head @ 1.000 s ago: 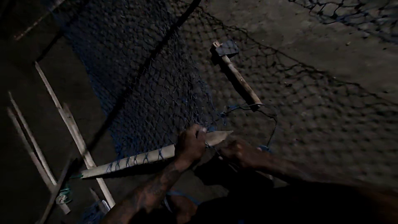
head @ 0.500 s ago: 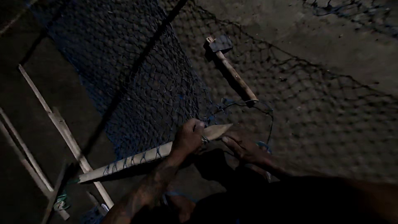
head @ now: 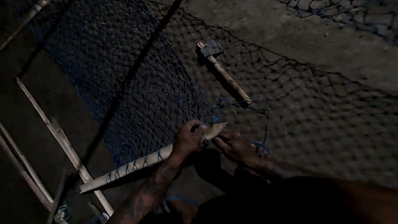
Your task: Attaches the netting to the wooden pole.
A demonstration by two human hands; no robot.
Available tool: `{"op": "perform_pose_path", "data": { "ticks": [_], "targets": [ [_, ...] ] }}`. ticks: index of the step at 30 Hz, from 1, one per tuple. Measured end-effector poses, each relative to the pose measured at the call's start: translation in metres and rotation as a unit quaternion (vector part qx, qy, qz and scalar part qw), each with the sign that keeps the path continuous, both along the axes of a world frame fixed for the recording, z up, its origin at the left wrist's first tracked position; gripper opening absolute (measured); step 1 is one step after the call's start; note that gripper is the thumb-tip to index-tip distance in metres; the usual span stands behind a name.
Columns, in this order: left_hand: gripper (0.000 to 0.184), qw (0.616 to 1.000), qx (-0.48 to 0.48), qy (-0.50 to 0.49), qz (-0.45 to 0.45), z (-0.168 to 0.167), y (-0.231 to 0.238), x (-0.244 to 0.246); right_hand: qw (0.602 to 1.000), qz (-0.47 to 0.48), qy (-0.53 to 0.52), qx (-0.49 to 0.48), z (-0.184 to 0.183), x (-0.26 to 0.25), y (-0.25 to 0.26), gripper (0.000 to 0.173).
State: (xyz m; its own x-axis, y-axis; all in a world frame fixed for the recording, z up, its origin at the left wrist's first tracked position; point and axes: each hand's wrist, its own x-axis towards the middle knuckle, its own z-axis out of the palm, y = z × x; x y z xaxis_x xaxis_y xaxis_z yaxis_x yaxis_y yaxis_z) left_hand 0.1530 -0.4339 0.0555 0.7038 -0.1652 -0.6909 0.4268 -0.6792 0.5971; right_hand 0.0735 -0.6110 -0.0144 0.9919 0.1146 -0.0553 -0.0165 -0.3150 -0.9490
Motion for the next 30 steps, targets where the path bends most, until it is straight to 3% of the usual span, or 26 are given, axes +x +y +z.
{"op": "perform_pose_path", "data": {
  "ticks": [7,12,14,18,21,24,27,30],
  "targets": [
    [0.024,0.996,0.061,0.033,0.050,0.006,-0.013,-0.002,0.999,-0.001,0.006,-0.034,-0.006,-0.001,-0.003,0.026],
    [0.022,0.994,0.102,0.000,0.029,0.008,-0.017,-0.009,0.996,0.006,-0.031,-0.081,-0.008,-0.003,-0.003,0.025],
    [0.024,0.995,0.096,-0.012,0.011,0.009,-0.016,-0.012,0.995,0.008,0.007,-0.104,0.002,0.003,-0.011,0.024],
    [0.026,0.995,0.072,-0.075,0.003,0.004,-0.010,-0.019,0.993,0.025,-0.033,-0.108,-0.002,-0.001,-0.012,0.023],
    [0.024,0.994,0.042,-0.105,0.005,0.000,-0.004,-0.024,0.992,0.016,0.089,-0.092,0.005,0.010,-0.023,0.024],
    [0.023,0.990,0.031,-0.134,0.015,-0.001,-0.003,-0.022,0.996,0.010,0.016,-0.083,-0.009,-0.007,-0.016,0.026],
    [0.026,0.991,0.024,-0.131,0.002,-0.002,0.001,-0.029,0.994,0.000,0.071,-0.079,0.000,0.006,-0.027,0.023],
    [0.027,0.988,0.018,-0.151,-0.011,-0.003,-0.001,-0.027,0.997,0.045,0.034,-0.056,0.001,-0.006,-0.026,0.023]
  ]
}}
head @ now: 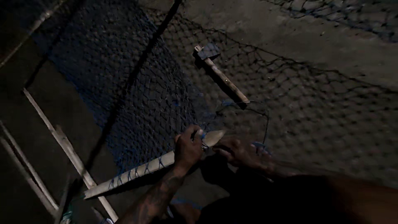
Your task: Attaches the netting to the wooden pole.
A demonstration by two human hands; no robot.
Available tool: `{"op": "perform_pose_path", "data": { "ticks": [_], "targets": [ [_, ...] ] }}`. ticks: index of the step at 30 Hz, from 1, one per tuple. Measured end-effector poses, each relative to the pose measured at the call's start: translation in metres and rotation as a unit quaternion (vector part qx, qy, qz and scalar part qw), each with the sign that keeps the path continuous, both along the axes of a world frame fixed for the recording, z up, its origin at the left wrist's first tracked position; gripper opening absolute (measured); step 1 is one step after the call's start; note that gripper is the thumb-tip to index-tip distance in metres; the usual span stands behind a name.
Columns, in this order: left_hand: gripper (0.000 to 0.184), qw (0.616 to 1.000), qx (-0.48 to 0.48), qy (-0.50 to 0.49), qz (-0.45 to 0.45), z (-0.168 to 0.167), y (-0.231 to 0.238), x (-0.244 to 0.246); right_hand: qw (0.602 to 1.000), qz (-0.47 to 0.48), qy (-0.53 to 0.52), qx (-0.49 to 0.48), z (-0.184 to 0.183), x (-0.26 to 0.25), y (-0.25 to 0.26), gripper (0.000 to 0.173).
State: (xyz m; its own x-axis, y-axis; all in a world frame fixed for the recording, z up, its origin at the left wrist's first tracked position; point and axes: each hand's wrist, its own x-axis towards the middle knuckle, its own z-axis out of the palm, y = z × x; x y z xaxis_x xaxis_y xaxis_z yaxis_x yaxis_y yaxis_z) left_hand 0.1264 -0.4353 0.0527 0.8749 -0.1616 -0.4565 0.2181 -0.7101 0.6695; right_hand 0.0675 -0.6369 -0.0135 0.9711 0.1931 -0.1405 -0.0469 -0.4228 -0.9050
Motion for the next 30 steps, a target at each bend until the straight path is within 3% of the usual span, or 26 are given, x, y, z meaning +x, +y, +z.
{"op": "perform_pose_path", "data": {
  "ticks": [4,10,15,20,30],
  "targets": [
    [0.027,1.000,-0.015,0.022,0.010,0.003,0.008,0.001,0.998,-0.048,-0.041,0.012,-0.006,0.014,-0.008,0.024],
    [0.027,0.993,-0.050,0.082,0.064,0.014,0.005,0.016,0.995,-0.073,-0.015,0.062,-0.007,0.012,-0.001,0.024],
    [0.022,0.991,-0.052,0.091,0.087,0.012,0.001,0.017,0.989,-0.048,0.037,0.132,-0.004,0.020,0.004,0.021],
    [0.026,0.990,-0.040,0.099,0.094,0.011,-0.001,0.019,0.959,0.016,0.213,0.185,0.006,0.037,0.006,0.015],
    [0.033,0.991,-0.015,0.094,0.096,0.013,-0.005,0.021,0.964,0.073,0.211,0.146,0.011,0.049,0.006,0.020]
  ]
}}
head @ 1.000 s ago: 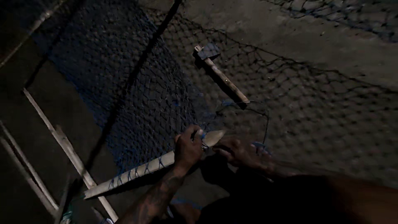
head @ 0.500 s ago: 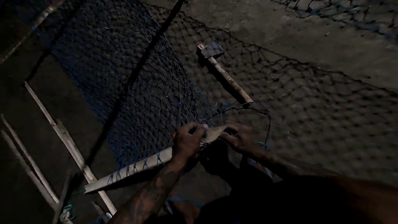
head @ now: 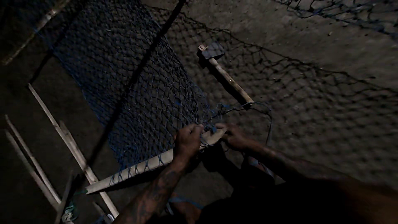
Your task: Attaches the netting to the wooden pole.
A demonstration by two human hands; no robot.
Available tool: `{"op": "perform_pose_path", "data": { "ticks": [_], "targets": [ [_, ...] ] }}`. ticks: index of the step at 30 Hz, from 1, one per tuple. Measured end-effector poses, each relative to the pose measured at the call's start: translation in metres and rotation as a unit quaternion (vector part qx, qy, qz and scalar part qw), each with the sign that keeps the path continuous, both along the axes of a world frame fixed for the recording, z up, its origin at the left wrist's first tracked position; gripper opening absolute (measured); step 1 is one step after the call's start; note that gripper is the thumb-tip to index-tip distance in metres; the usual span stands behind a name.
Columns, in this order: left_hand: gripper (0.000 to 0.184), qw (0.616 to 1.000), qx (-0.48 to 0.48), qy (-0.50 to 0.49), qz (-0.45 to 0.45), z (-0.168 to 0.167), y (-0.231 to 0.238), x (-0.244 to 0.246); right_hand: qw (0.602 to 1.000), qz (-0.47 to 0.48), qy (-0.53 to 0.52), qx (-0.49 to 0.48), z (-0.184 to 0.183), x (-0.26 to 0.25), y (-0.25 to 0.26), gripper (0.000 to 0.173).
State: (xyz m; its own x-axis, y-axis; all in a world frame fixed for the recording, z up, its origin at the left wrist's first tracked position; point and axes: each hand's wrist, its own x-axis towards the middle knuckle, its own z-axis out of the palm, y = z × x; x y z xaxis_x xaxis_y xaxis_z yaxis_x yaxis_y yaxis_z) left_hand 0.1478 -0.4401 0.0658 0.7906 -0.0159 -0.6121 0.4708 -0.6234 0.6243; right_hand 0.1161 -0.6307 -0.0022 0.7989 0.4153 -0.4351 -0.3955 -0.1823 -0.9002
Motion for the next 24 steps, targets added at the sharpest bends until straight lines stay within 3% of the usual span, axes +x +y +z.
{"op": "perform_pose_path", "data": {
  "ticks": [8,12,17,24],
  "targets": [
    [0.028,1.000,-0.010,0.017,-0.004,-0.006,0.004,-0.001,0.986,-0.159,0.013,0.050,-0.014,-0.002,0.006,0.019],
    [0.041,1.000,-0.013,0.020,-0.001,-0.003,0.002,-0.002,0.973,-0.220,-0.036,0.065,-0.023,-0.002,0.010,0.018],
    [0.022,0.998,-0.054,0.020,-0.002,-0.006,0.004,-0.003,0.965,-0.242,-0.034,0.097,-0.026,-0.001,0.010,0.017],
    [0.021,0.998,-0.054,-0.001,-0.009,-0.007,0.005,-0.003,0.966,-0.234,-0.024,0.112,-0.025,-0.003,0.007,0.016]
  ]
}}
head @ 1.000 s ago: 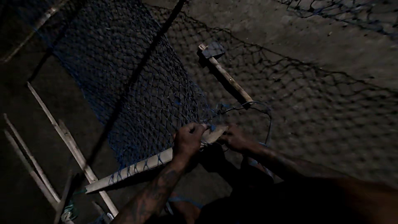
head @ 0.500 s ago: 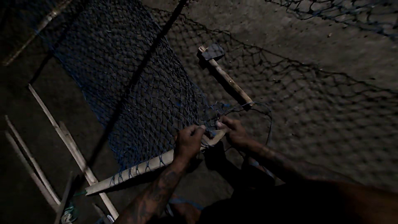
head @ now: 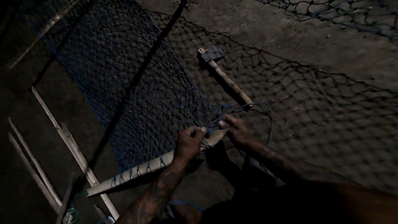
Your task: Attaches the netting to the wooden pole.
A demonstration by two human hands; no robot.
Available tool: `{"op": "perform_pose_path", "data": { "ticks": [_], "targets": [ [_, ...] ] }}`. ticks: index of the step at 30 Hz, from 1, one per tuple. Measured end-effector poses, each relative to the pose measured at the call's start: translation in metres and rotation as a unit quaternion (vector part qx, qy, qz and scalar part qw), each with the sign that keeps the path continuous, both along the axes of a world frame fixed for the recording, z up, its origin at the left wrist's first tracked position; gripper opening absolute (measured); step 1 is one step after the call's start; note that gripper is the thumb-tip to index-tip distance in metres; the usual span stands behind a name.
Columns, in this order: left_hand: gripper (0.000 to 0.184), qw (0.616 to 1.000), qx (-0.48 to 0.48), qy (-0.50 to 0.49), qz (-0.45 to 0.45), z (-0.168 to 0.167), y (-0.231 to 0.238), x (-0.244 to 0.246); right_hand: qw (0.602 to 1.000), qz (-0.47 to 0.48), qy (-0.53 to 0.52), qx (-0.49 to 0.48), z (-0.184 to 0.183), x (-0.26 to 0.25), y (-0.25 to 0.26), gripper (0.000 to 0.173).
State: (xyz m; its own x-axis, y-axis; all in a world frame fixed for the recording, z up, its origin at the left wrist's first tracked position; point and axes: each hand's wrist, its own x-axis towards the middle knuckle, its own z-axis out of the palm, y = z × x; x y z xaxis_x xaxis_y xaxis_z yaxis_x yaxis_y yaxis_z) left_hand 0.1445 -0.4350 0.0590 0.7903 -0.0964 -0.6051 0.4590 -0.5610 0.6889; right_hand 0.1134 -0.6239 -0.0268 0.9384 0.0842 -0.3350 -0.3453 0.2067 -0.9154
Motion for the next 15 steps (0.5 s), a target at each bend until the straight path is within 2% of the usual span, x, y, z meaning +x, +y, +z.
{"op": "perform_pose_path", "data": {
  "ticks": [3,8,12,15],
  "targets": [
    [0.019,1.000,-0.005,0.012,-0.014,0.003,0.001,0.002,0.999,0.040,0.019,0.018,0.003,-0.001,-0.004,0.011],
    [0.016,0.999,-0.008,0.020,-0.039,0.005,0.003,0.002,0.993,0.118,0.024,-0.002,0.010,0.002,-0.009,0.018],
    [0.019,0.998,0.034,-0.044,-0.042,-0.002,0.003,-0.007,0.990,0.127,0.024,-0.052,0.010,0.001,-0.004,0.014],
    [0.024,0.989,0.080,-0.105,-0.061,-0.007,0.003,-0.014,0.989,0.113,-0.019,-0.096,-0.003,-0.003,-0.003,0.014]
  ]
}}
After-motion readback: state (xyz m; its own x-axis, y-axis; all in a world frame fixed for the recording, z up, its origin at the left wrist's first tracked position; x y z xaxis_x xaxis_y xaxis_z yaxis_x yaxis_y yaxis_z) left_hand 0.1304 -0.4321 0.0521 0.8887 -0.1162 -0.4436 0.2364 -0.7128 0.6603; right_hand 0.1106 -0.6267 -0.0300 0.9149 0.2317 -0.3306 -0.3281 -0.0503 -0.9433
